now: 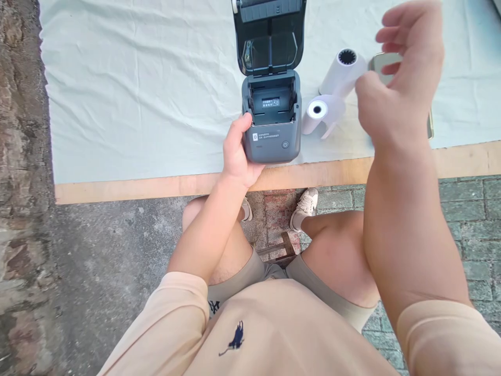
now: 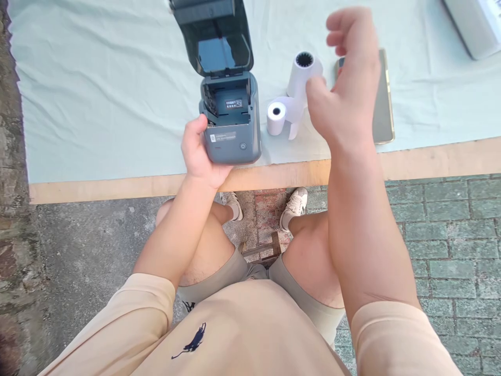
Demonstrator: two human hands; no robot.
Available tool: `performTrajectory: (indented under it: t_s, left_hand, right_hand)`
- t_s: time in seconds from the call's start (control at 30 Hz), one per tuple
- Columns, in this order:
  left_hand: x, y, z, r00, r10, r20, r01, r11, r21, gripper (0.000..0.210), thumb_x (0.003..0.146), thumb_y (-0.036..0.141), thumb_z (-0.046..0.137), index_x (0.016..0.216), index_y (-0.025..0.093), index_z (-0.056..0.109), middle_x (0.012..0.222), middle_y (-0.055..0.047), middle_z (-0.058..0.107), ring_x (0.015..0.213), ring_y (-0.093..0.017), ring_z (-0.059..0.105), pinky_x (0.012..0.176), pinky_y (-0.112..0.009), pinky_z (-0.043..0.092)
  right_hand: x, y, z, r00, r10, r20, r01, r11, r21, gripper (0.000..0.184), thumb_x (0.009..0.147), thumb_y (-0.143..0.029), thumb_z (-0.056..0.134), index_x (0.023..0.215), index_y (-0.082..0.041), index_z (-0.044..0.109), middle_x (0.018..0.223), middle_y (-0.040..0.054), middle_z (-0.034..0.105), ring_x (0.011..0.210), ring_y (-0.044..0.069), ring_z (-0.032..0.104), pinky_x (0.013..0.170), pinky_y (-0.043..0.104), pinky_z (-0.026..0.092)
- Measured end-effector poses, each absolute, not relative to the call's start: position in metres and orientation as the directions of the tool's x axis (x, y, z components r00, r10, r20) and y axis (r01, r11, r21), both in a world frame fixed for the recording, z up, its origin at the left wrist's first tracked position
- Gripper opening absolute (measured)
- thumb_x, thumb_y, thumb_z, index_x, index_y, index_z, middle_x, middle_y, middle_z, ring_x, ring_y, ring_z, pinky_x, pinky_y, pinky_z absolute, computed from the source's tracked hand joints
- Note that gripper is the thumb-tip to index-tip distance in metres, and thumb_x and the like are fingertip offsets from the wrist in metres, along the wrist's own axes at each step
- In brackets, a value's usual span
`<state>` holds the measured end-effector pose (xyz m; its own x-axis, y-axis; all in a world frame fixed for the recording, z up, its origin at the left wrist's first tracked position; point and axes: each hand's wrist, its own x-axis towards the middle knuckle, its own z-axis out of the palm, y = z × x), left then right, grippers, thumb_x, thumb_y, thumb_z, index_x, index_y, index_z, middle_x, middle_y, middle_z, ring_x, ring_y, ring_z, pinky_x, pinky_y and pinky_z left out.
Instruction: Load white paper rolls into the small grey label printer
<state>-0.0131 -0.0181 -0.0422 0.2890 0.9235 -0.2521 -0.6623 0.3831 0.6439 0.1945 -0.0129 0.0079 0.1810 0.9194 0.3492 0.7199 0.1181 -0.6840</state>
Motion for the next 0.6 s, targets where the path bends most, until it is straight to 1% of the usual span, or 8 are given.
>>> performTrajectory:
  t_s: [0.07,0.1,0.23,0.33,0.4,0.5,0.57,0.6]
  left_hand:
    - [-0.013,-0.018,-0.043,0.3,0.924,-0.236,-0.667,0.38,0.641,0.029,0.087,0.045,0.052,0.089,0.021,0.068,0.087,0.0,0.076,0.082,-0.017,0.072,0.093,-0.034,0.059]
    - [-0.013,-0.018,-0.044,0.304,0.925,-0.227,-0.669,0.377,0.641,0.028,0.088,0.045,0.052,0.089,0.021,0.068,0.087,0.001,0.076,0.081,-0.016,0.072,0.093,-0.033,0.058]
    - [-0.013,-0.018,-0.044,0.299,0.931,-0.208,-0.668,0.36,0.651,0.029,0.089,0.045,0.051,0.09,0.021,0.068,0.085,0.001,0.075,0.076,-0.015,0.071,0.092,-0.033,0.058]
    - [-0.012,-0.019,-0.044,0.288,0.933,-0.216,-0.67,0.357,0.651,0.03,0.088,0.046,0.052,0.09,0.021,0.068,0.086,0.001,0.075,0.074,-0.015,0.07,0.091,-0.033,0.058]
    - [-0.012,-0.019,-0.044,0.288,0.932,-0.22,-0.675,0.36,0.644,0.029,0.088,0.045,0.053,0.089,0.021,0.069,0.085,0.001,0.075,0.074,-0.015,0.07,0.092,-0.033,0.058]
    - [-0.011,-0.018,-0.044,0.29,0.932,-0.217,-0.677,0.36,0.641,0.029,0.088,0.045,0.053,0.089,0.021,0.069,0.086,0.001,0.076,0.079,-0.015,0.071,0.094,-0.033,0.058]
    - [-0.012,-0.018,-0.043,0.293,0.931,-0.217,-0.673,0.362,0.645,0.029,0.089,0.045,0.052,0.088,0.021,0.069,0.088,0.001,0.077,0.083,-0.016,0.072,0.094,-0.033,0.058]
    - [-0.012,-0.019,-0.043,0.295,0.931,-0.217,-0.669,0.363,0.648,0.03,0.089,0.045,0.051,0.088,0.022,0.069,0.089,0.0,0.077,0.085,-0.016,0.072,0.094,-0.033,0.058]
  right_hand:
    - [0.185,-0.02,0.02,0.132,0.895,0.426,0.793,0.163,-0.587,0.044,0.07,-0.006,0.054,0.113,-0.018,0.056,0.121,0.0105,0.063,0.107,0.021,0.061,0.087,0.04,0.048]
    - [0.18,-0.022,0.024,0.076,0.918,0.39,0.83,0.158,-0.534,0.043,0.071,-0.011,0.058,0.113,-0.02,0.058,0.12,0.01,0.064,0.105,0.024,0.062,0.086,0.042,0.049]
    - [0.161,-0.023,0.024,-0.036,0.998,0.053,0.953,0.05,-0.299,0.041,0.074,-0.022,0.067,0.114,-0.031,0.062,0.113,0.0071,0.067,0.114,0.039,0.057,0.09,0.059,0.046]
    - [0.16,-0.021,0.019,-0.039,0.999,-0.032,0.974,0.031,-0.226,0.03,0.077,-0.02,0.065,0.105,-0.033,0.064,0.102,0.0065,0.069,0.112,0.041,0.057,0.087,0.063,0.045]
    - [0.165,-0.023,0.02,0.006,1.0,-0.027,0.955,-0.013,-0.295,0.029,0.076,-0.021,0.067,0.101,-0.033,0.064,0.099,0.0055,0.069,0.103,0.038,0.061,0.085,0.061,0.046]
    - [0.176,-0.028,0.024,0.135,0.987,0.088,0.82,-0.062,-0.569,0.025,0.072,-0.02,0.068,0.093,-0.03,0.061,0.1,0.004,0.066,0.093,0.03,0.063,0.077,0.05,0.049]
    - [0.183,-0.031,0.022,0.215,0.962,0.168,0.678,-0.023,-0.734,0.019,0.072,-0.018,0.062,0.086,-0.027,0.052,0.102,0.0051,0.062,0.095,0.027,0.062,0.071,0.043,0.05]
    - [0.186,-0.032,0.02,0.209,0.962,0.178,0.622,0.01,-0.783,0.018,0.075,-0.019,0.058,0.086,-0.027,0.047,0.104,0.0055,0.059,0.099,0.027,0.061,0.07,0.041,0.049]
